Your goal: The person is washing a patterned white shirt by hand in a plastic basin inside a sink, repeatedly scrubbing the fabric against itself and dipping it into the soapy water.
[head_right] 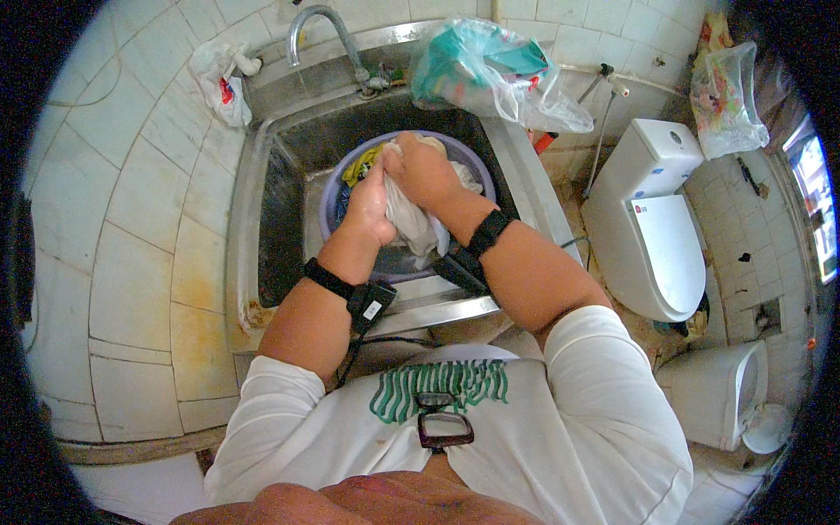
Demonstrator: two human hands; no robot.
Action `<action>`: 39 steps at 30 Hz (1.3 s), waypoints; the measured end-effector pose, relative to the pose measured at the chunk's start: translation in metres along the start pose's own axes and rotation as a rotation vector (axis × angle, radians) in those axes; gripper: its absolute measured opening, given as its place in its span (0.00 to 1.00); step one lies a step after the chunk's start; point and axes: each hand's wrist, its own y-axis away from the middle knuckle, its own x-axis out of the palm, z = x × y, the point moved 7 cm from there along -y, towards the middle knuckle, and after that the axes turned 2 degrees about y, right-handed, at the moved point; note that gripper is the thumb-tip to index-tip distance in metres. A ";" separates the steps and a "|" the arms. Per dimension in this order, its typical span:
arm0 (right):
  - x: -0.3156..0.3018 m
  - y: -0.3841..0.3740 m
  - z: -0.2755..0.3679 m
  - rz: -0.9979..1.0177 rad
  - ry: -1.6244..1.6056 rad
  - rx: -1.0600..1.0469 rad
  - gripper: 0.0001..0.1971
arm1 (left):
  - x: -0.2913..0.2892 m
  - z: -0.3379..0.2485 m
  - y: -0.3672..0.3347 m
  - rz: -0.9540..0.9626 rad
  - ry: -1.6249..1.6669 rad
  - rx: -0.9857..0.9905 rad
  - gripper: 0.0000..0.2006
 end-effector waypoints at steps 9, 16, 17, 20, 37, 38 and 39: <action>0.008 0.006 0.015 0.063 0.016 -0.010 0.16 | -0.010 -0.001 -0.010 0.099 0.103 0.011 0.17; 0.008 -0.002 -0.016 0.024 -0.067 -0.021 0.15 | -0.001 0.000 -0.004 0.065 0.034 -0.010 0.20; 0.007 0.002 -0.003 0.047 -0.059 -0.063 0.14 | -0.002 -0.002 0.002 0.036 0.035 -0.008 0.20; 0.002 0.017 0.035 0.169 0.009 -0.233 0.15 | 0.000 -0.006 0.009 0.033 0.067 -0.018 0.23; -0.007 0.016 0.041 0.151 0.039 -0.169 0.13 | 0.002 -0.008 0.018 0.030 -0.065 0.020 0.23; -0.006 0.017 0.040 0.166 0.047 -0.169 0.13 | 0.011 -0.008 0.026 -0.008 -0.084 0.030 0.23; -0.006 0.017 0.039 0.180 0.054 -0.169 0.13 | 0.015 -0.009 0.031 -0.047 -0.103 0.040 0.23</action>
